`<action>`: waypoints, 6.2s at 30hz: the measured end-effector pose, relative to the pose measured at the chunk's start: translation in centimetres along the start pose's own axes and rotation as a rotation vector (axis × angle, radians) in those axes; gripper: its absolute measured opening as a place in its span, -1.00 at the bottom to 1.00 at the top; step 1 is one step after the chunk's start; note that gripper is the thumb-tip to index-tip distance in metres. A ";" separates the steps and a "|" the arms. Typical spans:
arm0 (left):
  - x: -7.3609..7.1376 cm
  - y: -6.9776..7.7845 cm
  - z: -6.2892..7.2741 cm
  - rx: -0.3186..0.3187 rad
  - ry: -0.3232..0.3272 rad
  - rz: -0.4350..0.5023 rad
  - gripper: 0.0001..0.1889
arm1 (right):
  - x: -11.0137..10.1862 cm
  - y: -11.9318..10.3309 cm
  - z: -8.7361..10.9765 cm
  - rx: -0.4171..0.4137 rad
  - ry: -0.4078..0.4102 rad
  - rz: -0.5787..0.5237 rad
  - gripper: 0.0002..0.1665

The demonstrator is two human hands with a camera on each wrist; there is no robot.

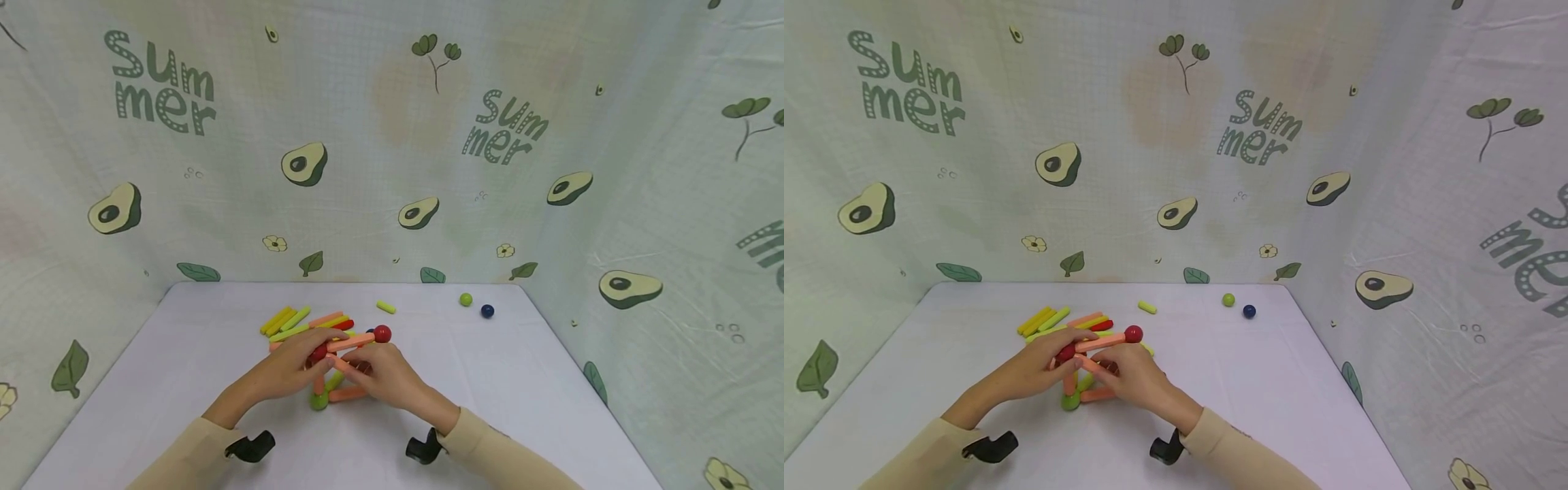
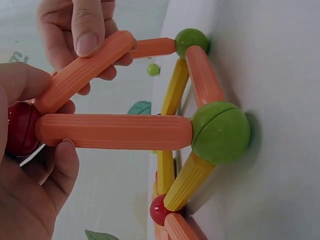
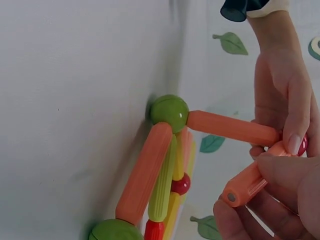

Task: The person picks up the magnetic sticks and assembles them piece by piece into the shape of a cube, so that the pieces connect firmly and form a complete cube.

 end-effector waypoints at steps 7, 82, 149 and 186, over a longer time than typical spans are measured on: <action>-0.1 -0.1 0.0 0.027 -0.075 0.055 -0.49 | 0.0 -0.1 -0.1 0.002 -0.001 0.014 -0.79; 0.1 -0.4 0.1 0.001 0.051 -0.051 -0.45 | -3.6 18.3 -2.6 0.506 -0.144 0.299 -0.81; 0.0 -0.1 0.1 0.032 0.024 -0.027 -0.51 | 0.4 2.3 4.3 0.102 -0.090 0.310 -0.76; 0.8 0.6 0.3 0.055 0.020 -0.061 -0.54 | -1.7 6.1 6.2 0.157 -0.113 0.010 -0.91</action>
Point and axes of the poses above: each hand's wrist, its own z-axis away from the middle knuckle, its own x-axis out of the palm, y = z × x, the point moved 2 cm from there along -z, towards the middle knuckle, and after that the axes turned 15 degrees about -x, right-handed, at the moved point
